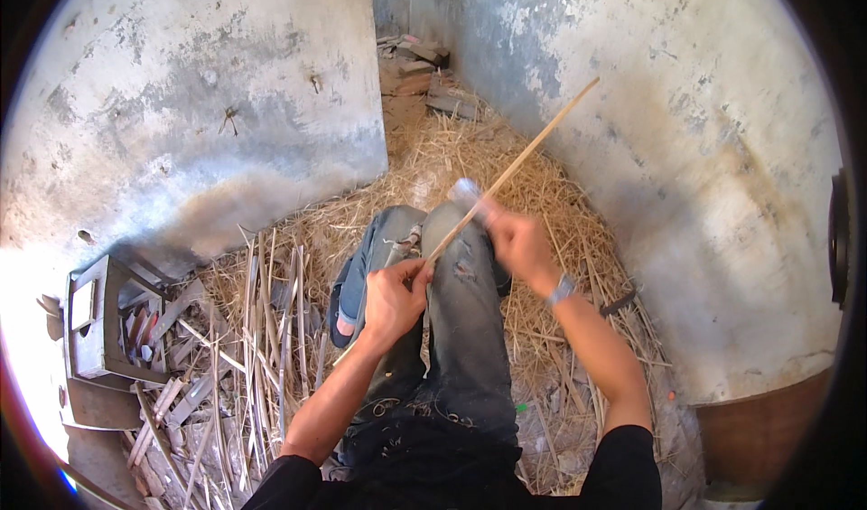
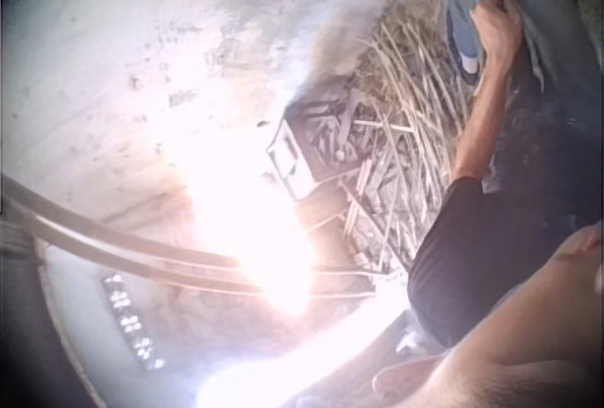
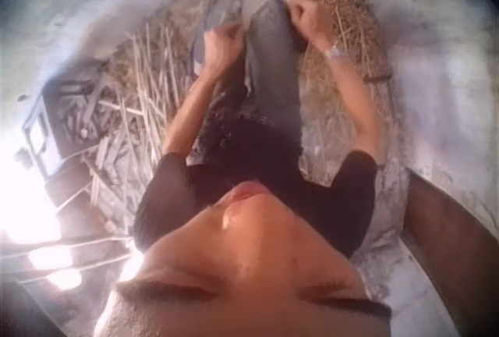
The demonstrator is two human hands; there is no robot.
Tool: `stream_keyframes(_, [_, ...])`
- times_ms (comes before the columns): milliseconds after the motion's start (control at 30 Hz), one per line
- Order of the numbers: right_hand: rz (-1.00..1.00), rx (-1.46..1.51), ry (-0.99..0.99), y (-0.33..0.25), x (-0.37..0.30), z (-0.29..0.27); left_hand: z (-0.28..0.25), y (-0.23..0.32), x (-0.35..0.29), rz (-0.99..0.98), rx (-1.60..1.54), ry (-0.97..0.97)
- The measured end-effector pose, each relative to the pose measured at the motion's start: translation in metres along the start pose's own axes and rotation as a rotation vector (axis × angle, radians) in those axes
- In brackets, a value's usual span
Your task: The person holds a bamboo stick and uses a small knife to shave down the surface of the wood, repeatedly running the blade along the length of the stick while sitting on the floor.
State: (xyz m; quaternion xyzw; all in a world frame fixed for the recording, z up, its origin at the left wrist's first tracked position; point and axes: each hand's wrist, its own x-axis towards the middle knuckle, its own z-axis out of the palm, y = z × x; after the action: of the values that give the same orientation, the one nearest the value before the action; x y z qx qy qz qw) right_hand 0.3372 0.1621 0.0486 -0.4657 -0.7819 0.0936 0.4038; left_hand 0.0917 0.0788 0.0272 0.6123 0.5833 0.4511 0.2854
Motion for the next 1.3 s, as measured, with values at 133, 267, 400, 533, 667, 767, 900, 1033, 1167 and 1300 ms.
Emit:
stream_keyframes(133, [-0.069,0.153,-0.071,-0.005,-0.015,0.007,0.004,-0.002,0.002,-0.027,-0.060,-0.009])
stream_keyframes(267, [-0.025,0.025,-0.074,0.001,-0.007,0.001,0.006,-0.008,0.002,-0.055,-0.111,-0.005])
stream_keyframes(400, [0.005,0.188,-0.040,0.015,-0.012,0.004,0.004,-0.017,0.004,-0.105,-0.231,-0.063])
stream_keyframes(533, [0.145,0.054,-0.019,0.023,0.000,-0.008,0.009,-0.018,0.005,-0.131,-0.298,-0.111])
stream_keyframes(667, [-0.163,0.200,-0.247,-0.018,-0.015,0.009,0.000,-0.014,0.006,-0.212,-0.250,-0.123])
stream_keyframes(767, [-0.018,0.207,-0.091,0.026,-0.001,0.002,0.004,-0.018,0.003,-0.210,-0.323,-0.154])
stream_keyframes(900, [-0.376,0.165,-0.019,0.004,-0.018,0.019,0.001,-0.012,0.006,-0.252,-0.327,-0.182])
stream_keyframes(1033, [-0.010,0.108,-0.122,0.030,0.000,-0.003,0.001,-0.009,0.004,-0.287,-0.428,-0.188])
stream_keyframes(1167, [-0.094,0.059,-0.074,0.020,-0.002,0.003,0.000,-0.017,0.007,-0.395,-0.560,-0.284])
stream_keyframes(1300, [-0.277,-0.021,-0.055,0.015,0.010,-0.001,-0.006,-0.017,0.005,-0.478,-0.718,-0.328])
